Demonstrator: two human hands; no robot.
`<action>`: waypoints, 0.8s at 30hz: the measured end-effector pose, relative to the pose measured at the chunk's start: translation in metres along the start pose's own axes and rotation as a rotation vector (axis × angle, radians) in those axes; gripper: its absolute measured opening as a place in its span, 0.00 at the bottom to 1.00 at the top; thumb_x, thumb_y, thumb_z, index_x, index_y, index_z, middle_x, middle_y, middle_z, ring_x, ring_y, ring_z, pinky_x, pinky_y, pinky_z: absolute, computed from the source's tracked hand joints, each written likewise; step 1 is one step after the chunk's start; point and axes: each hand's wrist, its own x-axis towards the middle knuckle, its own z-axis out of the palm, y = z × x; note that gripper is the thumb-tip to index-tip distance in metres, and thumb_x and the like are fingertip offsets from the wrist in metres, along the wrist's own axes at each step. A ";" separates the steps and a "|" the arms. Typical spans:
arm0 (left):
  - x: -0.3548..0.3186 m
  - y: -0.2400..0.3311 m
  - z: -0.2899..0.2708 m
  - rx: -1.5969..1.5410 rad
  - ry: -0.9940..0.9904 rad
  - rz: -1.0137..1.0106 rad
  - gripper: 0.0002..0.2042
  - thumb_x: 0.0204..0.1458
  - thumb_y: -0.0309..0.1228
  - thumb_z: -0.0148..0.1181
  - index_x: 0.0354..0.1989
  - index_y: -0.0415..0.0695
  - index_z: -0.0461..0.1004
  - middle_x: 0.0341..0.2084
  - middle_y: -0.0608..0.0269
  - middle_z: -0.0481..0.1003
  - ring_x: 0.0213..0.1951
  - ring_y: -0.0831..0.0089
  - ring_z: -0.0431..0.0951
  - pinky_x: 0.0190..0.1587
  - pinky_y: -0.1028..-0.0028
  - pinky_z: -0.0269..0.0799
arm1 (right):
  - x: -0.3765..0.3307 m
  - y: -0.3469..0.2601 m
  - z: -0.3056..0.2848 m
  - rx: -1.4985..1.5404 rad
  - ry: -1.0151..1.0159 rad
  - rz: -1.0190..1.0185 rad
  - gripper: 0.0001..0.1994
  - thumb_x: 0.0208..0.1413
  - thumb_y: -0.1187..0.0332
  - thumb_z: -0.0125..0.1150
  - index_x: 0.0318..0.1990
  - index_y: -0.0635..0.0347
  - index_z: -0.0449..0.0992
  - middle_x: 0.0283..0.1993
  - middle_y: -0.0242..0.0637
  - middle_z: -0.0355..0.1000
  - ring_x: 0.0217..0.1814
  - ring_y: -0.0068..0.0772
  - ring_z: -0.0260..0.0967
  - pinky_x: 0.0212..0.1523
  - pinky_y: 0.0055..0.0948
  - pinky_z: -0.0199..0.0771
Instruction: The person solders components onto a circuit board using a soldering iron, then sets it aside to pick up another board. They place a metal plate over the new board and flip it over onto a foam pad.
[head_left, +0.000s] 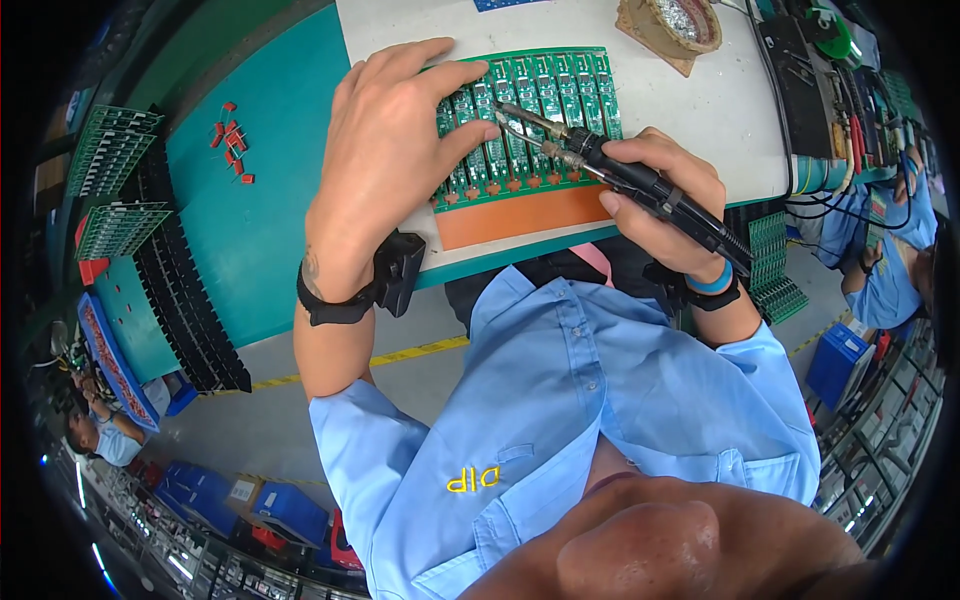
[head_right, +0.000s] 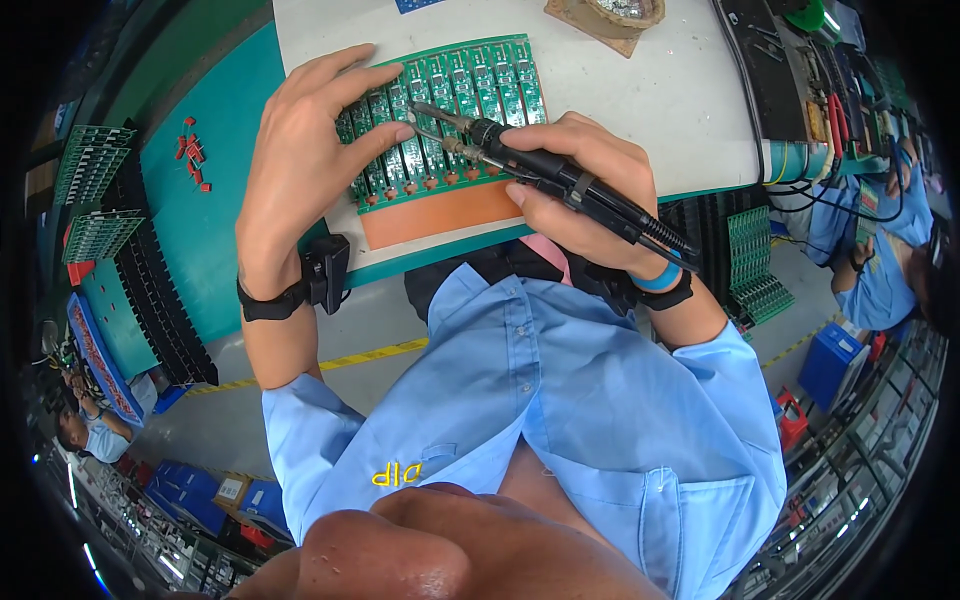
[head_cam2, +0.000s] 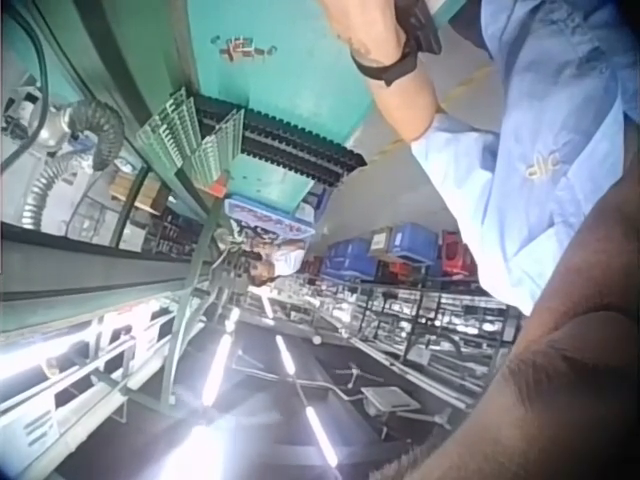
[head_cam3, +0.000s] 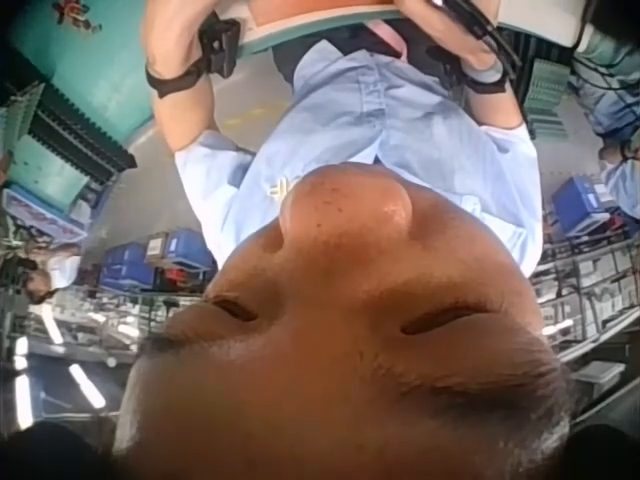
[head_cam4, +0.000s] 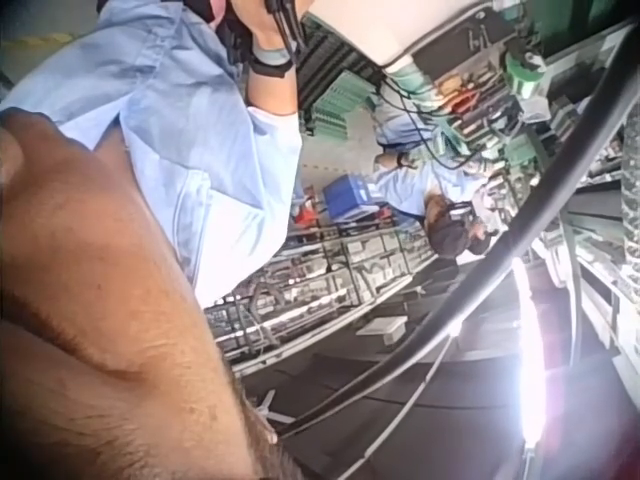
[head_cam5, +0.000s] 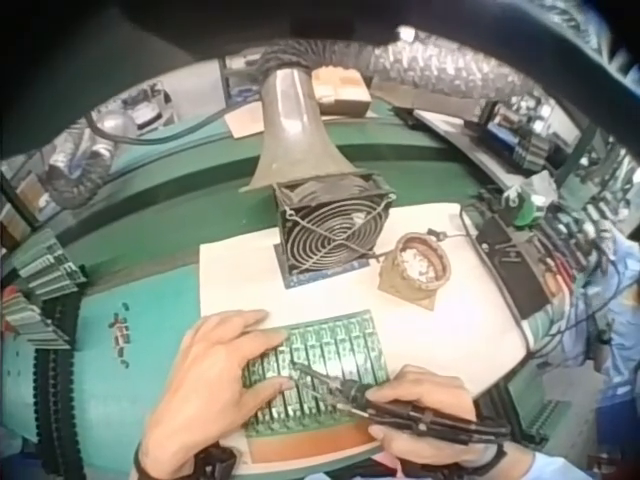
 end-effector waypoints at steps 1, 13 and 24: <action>0.000 0.000 0.001 -0.014 0.005 -0.003 0.24 0.45 0.36 0.79 0.53 0.46 0.84 0.59 0.52 0.78 0.62 0.51 0.76 0.64 0.56 0.70 | 0.000 0.000 0.000 0.000 -0.002 0.000 0.22 0.49 0.80 0.70 0.54 0.71 0.77 0.39 0.46 0.78 0.38 0.33 0.76 0.40 0.28 0.74; 0.001 -0.001 0.003 -0.042 0.008 -0.017 0.23 0.45 0.37 0.79 0.52 0.47 0.85 0.59 0.51 0.79 0.62 0.51 0.75 0.64 0.55 0.69 | -0.004 -0.006 -0.004 0.012 0.045 -0.007 0.21 0.50 0.79 0.71 0.53 0.72 0.77 0.39 0.46 0.78 0.37 0.33 0.76 0.39 0.28 0.73; 0.002 -0.001 0.001 -0.015 -0.014 -0.023 0.24 0.46 0.36 0.78 0.54 0.46 0.84 0.60 0.51 0.78 0.62 0.50 0.76 0.63 0.57 0.72 | -0.012 0.028 -0.032 -0.041 0.686 0.144 0.27 0.53 0.75 0.74 0.62 0.70 0.74 0.52 0.43 0.79 0.48 0.29 0.76 0.51 0.29 0.77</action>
